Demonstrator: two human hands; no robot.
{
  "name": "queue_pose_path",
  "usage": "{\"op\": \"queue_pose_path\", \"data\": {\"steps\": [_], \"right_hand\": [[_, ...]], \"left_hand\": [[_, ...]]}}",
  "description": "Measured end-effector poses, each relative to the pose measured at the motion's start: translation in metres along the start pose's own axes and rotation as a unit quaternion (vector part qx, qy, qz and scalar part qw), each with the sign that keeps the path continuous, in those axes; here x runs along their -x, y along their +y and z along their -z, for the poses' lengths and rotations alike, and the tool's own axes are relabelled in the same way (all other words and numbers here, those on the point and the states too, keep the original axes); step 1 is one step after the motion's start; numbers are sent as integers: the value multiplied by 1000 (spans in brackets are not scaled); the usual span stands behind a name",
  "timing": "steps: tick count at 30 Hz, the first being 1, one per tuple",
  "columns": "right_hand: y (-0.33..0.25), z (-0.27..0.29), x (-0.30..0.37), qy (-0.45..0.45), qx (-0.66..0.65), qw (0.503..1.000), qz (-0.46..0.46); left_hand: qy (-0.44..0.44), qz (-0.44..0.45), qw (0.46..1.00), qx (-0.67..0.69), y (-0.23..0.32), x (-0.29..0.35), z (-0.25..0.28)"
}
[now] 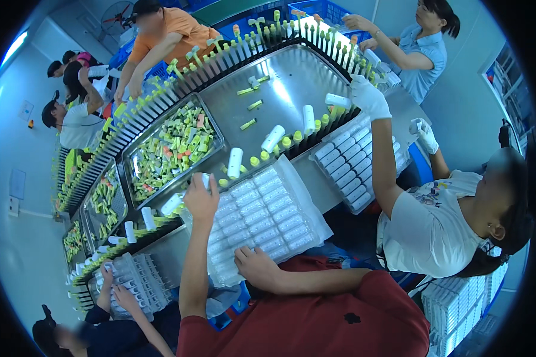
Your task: The person packs items by picking small white components from the assembly line and placing them into the compartments of a plastic tray by hand.
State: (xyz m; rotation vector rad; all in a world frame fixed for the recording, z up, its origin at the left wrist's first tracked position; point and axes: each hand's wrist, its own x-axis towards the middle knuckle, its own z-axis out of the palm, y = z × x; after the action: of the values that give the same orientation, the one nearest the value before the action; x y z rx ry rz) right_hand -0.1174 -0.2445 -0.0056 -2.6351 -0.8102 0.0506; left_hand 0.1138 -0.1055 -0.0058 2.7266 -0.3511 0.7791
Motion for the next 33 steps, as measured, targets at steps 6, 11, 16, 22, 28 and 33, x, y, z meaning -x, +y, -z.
{"op": "queue_pose_path", "data": {"steps": [6, 11, 16, 22, 28, 33], "right_hand": [[22, -5, -9, 44, -11, 998, 53], [24, 5, -17, 1, -74, 996, 40], [25, 8, -15, -13, -108, 994, 32], [21, -9, -5, 33, -23, 998, 53], [27, 17, -11, 0, -46, 996, 72], [33, 34, -9, 60, -245, 964, 84]], "left_hand": [[43, 75, 995, -42, -21, 13, 12], [43, 97, 991, -86, -60, 29, 23], [113, 86, 986, -88, -101, 47, 28], [147, 67, 979, -125, -154, 62, 42], [144, 111, 970, -161, -168, 67, 64], [134, 183, 955, -193, -204, 81, 92]]}}
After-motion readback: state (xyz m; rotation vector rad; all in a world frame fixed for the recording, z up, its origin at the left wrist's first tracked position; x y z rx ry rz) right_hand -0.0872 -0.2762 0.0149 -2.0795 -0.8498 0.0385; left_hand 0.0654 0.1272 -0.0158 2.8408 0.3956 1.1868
